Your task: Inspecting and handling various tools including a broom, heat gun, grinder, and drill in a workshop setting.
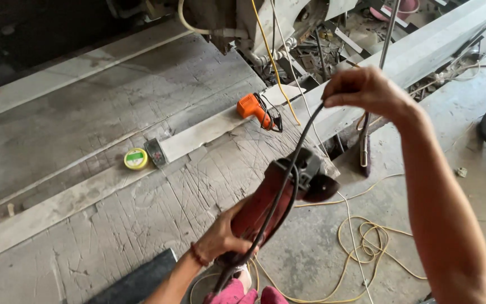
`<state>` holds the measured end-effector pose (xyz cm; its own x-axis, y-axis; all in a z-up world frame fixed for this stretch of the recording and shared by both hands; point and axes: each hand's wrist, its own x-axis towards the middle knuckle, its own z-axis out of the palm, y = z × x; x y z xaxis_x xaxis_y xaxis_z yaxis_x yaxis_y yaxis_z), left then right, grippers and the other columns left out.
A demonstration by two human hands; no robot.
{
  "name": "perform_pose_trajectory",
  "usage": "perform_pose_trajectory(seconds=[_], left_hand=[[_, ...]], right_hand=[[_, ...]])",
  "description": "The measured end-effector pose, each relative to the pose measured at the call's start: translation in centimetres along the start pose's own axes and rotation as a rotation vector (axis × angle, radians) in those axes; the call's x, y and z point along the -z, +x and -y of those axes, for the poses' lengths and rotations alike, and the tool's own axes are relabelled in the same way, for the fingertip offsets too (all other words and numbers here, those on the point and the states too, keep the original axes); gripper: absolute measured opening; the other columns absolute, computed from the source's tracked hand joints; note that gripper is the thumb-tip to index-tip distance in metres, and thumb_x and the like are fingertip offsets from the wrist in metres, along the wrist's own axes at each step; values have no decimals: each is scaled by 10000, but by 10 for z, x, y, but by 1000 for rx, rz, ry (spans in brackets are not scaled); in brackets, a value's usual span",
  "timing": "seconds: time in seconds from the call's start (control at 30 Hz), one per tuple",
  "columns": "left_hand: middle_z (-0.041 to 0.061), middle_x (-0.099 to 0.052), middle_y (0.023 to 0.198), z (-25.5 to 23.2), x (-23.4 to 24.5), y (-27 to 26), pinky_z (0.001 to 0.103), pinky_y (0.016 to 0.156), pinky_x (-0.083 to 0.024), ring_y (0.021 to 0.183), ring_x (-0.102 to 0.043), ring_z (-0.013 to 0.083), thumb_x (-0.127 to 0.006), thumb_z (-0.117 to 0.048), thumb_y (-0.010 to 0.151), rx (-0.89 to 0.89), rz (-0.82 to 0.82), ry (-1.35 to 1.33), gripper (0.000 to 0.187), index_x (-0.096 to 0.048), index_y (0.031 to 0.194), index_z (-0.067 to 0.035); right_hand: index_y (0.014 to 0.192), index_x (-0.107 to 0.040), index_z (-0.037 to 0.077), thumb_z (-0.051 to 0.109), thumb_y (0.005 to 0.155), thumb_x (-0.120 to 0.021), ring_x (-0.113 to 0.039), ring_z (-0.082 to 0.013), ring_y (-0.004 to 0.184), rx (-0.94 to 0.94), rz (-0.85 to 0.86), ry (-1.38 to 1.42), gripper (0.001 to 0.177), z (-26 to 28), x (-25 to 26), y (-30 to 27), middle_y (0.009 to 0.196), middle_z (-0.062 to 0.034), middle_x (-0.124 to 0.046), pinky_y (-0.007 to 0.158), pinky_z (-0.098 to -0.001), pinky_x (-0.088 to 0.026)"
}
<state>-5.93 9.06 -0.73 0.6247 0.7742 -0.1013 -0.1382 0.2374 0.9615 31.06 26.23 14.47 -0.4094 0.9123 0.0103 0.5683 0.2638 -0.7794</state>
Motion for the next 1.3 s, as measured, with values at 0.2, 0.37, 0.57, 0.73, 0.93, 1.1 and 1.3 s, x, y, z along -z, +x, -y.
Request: perform_pose_trajectory(seconds=[0.2, 0.37, 0.57, 0.73, 0.93, 1.1, 1.3], left_hand=[[88, -684, 1191, -12, 33, 5, 312, 906, -561, 996, -659, 176, -882, -211, 534, 69, -15, -69, 1082, -471, 1512, 5], [83, -701, 1096, 2, 39, 25, 326, 860, -581, 951, -684, 175, -881, -231, 525, 102, -75, -115, 1093, -447, 1510, -39], [59, -677, 1069, 8, 19, 42, 331, 835, -574, 957, -670, 172, -866, -290, 557, 89, -53, -112, 1063, -468, 1507, -26], [50, -672, 1075, -2, -19, 47, 320, 836, -578, 976, -684, 174, -847, -272, 559, 77, -43, -97, 1043, -459, 1502, -51], [47, -636, 1070, 20, -72, 77, 322, 850, -546, 954, -621, 153, -841, -199, 616, -46, -42, -102, 957, -498, 1494, -34], [34, -654, 1054, 2, -136, 114, 335, 845, -572, 947, -650, 158, -822, -185, 616, -43, -53, -209, 871, -510, 1419, -57], [33, -667, 1097, -9, -188, 170, 306, 884, -567, 989, -649, 142, -844, -156, 666, -252, -15, -108, 840, -513, 1430, -43]], right_hand=[[1022, -734, 71, 257, 919, -763, -640, -85, 836, -144, -131, 409, 215, -120, -76, -2, 915, 9, -704, 763, -280, -543], [1169, -744, 66, 263, 977, -669, -600, -76, 821, -250, -295, 737, 285, -145, -163, -13, 921, 27, -694, 724, -263, -502], [1184, -692, 33, 242, 978, -695, -653, -65, 904, -111, -518, 950, 294, -167, -166, -8, 1022, 22, -723, 779, -244, -541], [1092, -716, 53, 213, 986, -652, -638, -69, 832, -146, -534, 818, 202, -176, -151, -41, 940, 32, -715, 727, -259, -542], [1017, -665, 79, 286, 1073, -630, -565, -101, 747, -139, -407, 967, 218, -218, -216, -128, 856, 26, -620, 640, -300, -464], [1112, -691, 149, 391, 1021, -524, -564, -64, 820, -371, -403, 1036, 308, -135, -233, -195, 940, 59, -657, 735, -283, -455], [1092, -645, 63, 398, 1070, -492, -636, -116, 913, -174, -332, 972, 369, -157, -257, -270, 965, -7, -684, 859, -317, -515]])
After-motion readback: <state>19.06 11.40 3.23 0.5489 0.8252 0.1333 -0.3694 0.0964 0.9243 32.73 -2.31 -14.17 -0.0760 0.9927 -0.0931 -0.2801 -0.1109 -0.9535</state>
